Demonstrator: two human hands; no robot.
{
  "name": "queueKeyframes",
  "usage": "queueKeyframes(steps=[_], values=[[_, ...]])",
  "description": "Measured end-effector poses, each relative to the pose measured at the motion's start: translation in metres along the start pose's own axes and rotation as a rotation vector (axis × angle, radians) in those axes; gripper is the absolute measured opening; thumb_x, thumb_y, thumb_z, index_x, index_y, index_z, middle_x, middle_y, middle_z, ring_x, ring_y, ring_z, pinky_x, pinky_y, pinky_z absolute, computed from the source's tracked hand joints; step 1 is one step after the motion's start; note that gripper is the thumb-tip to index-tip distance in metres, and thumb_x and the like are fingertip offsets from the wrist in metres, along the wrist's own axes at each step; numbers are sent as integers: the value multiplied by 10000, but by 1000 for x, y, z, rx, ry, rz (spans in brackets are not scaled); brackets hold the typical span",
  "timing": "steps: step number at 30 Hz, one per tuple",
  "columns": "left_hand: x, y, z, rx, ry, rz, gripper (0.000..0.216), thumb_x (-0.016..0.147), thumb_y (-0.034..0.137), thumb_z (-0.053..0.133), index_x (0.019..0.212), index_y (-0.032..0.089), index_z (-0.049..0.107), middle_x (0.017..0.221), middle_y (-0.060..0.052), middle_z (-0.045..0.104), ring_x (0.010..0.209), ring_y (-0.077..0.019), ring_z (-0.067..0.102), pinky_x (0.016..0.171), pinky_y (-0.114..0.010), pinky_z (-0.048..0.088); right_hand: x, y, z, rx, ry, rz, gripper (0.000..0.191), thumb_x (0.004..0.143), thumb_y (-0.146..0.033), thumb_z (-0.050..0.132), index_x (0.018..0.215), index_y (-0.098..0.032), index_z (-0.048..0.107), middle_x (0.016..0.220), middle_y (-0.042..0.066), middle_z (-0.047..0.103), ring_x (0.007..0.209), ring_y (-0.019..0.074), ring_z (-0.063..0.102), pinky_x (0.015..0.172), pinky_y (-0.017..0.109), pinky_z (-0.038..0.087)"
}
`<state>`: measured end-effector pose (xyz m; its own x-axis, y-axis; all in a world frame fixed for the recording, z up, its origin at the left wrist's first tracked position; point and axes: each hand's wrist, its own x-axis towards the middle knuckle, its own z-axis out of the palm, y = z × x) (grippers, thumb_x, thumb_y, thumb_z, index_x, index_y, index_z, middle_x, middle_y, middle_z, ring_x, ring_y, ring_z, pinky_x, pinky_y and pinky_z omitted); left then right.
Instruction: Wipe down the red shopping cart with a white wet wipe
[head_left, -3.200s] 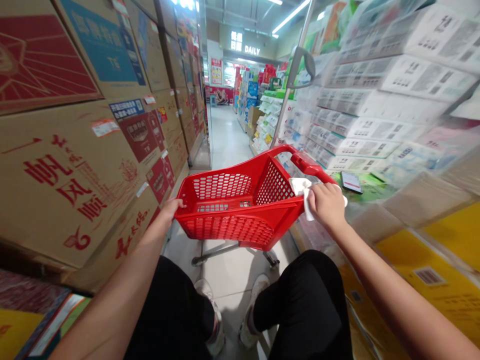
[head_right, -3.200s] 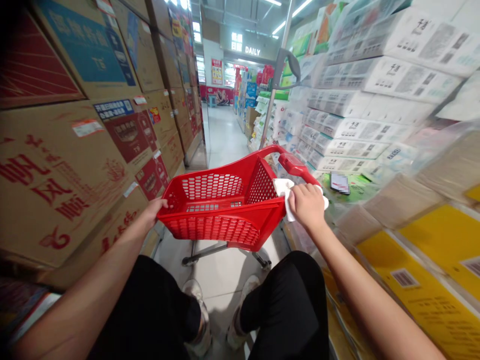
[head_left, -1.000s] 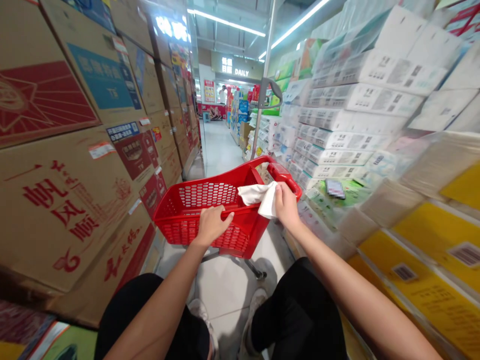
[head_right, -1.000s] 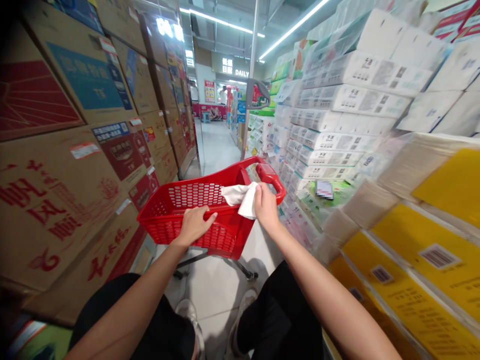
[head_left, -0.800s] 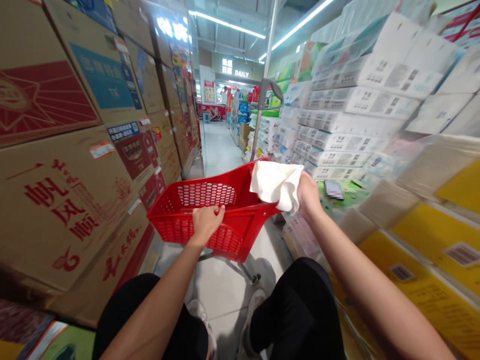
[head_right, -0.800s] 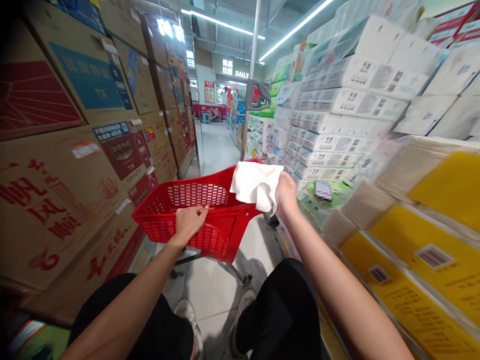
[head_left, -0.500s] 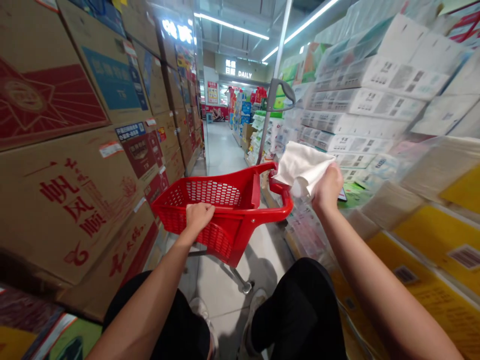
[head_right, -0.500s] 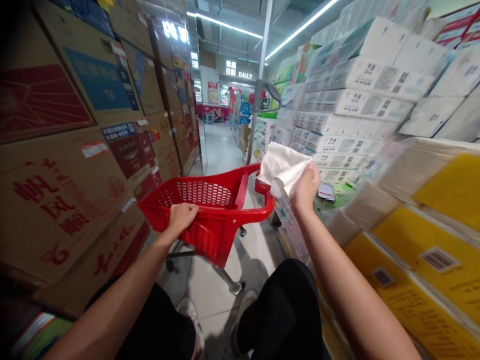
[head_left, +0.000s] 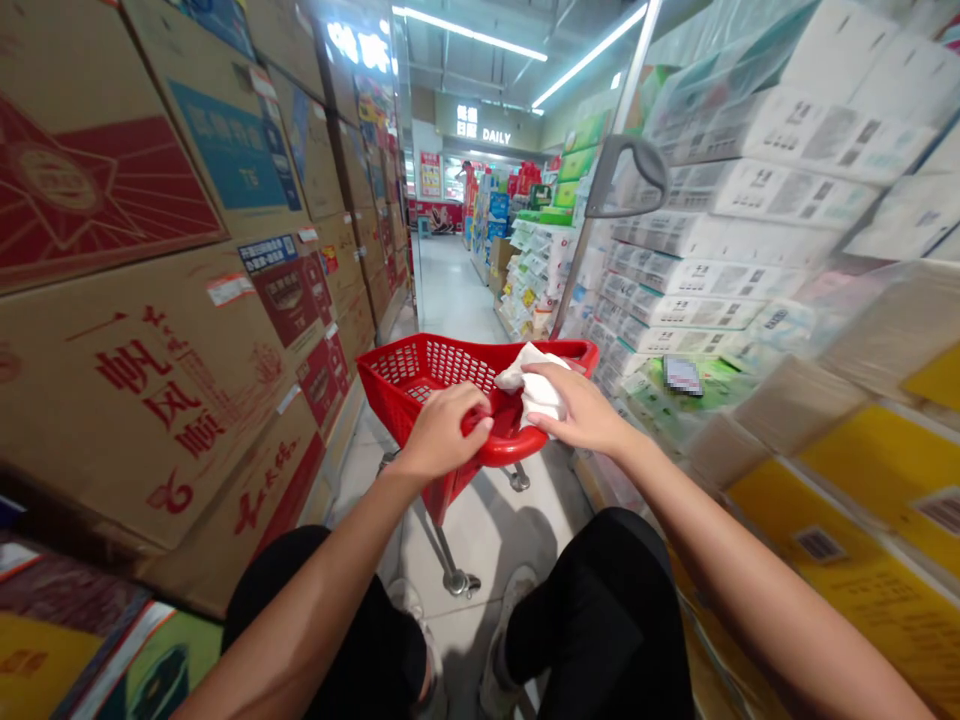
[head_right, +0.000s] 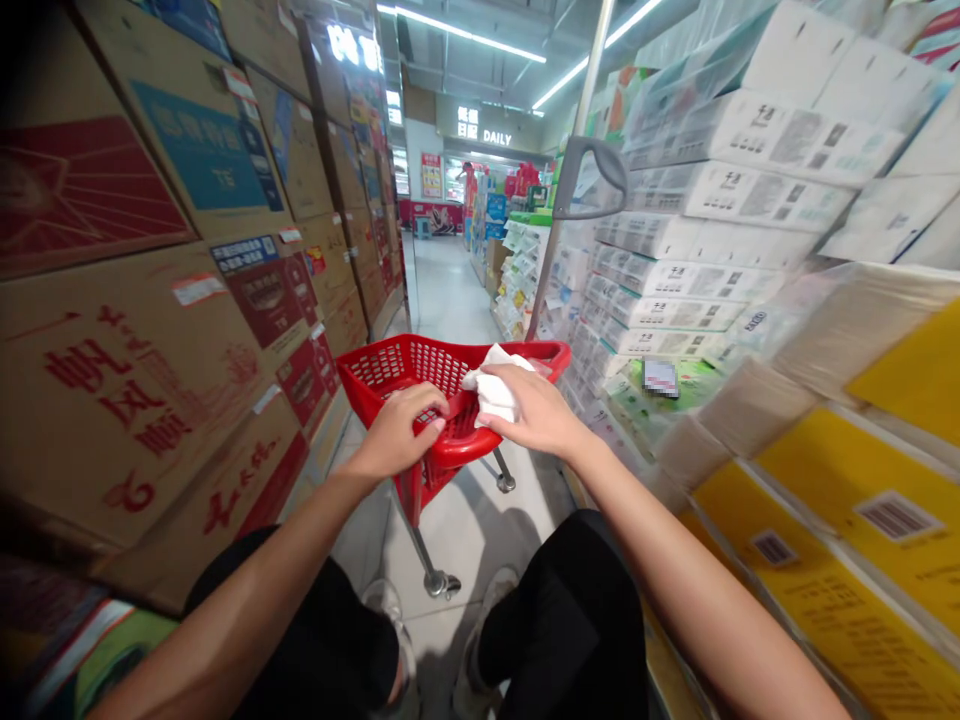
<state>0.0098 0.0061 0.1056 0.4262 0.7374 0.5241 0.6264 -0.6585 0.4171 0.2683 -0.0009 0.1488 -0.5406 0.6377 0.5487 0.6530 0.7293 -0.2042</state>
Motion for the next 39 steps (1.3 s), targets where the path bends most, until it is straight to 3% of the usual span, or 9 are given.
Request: queueKeyframes(steps=[4,11,15,18,24,28,31,35,39], values=[[-8,48,-2,65,-83,-43,233,788,474,643,889,264,661,877,-15,715,837,-230,646,819,-369,442,-2,-2,-7,73,-8,-4,487,973,-395,482,1429,-226,513,1401,106,598,1268,288,569,1079,464,435],[11,51,-15,-146,-98,-149,346,854,500,602,1082,255,691,997,-37,740,862,-214,668,746,-329,488,2,1,-16,317,12,76,422,1020,-455,413,1319,-233,610,1326,71,656,1221,258,609,1069,437,453],[25,77,-11,-20,12,-108,310,882,516,591,924,231,707,1042,-70,720,965,-249,660,796,-357,493,12,-4,-13,401,-1,102,478,1042,-508,347,1397,-253,540,1374,66,624,1270,230,583,1104,417,434],[24,86,-4,18,-4,-40,263,896,450,584,801,226,685,1025,-73,700,976,-243,649,821,-359,499,15,-4,-12,264,-43,89,478,1038,-481,372,1436,-246,494,1399,83,604,1264,243,585,1076,433,451],[10,70,1,142,-19,-38,269,969,363,429,1064,207,627,984,-73,713,880,-213,665,724,-317,464,6,1,-21,-152,-163,-95,359,981,-371,446,1244,-181,601,1235,136,670,1139,293,612,1028,470,442],[12,59,2,285,-55,-29,301,980,345,377,914,207,636,823,-67,713,738,-206,655,632,-314,377,-2,16,-27,-248,-122,-40,311,924,-316,471,1164,-163,595,1106,150,681,1036,300,620,957,453,468],[14,51,3,308,-6,-36,278,962,349,408,882,219,640,775,-47,708,703,-206,649,609,-319,337,-7,24,-23,-227,-96,-15,398,916,-299,443,1269,-148,544,1199,160,661,1078,302,616,956,455,475],[18,38,2,322,23,-44,254,938,329,443,851,219,655,778,-45,720,725,-208,661,631,-322,328,-6,16,-6,-218,-77,-109,549,978,-415,402,1468,-168,429,1449,147,545,1331,310,499,1123,526,362],[22,25,0,313,16,-19,258,926,308,453,880,217,690,810,-49,740,739,-201,664,625,-320,311,10,-2,6,-256,-120,-159,471,991,-454,436,1356,-195,584,1472,119,539,1412,298,433,1188,533,290]])
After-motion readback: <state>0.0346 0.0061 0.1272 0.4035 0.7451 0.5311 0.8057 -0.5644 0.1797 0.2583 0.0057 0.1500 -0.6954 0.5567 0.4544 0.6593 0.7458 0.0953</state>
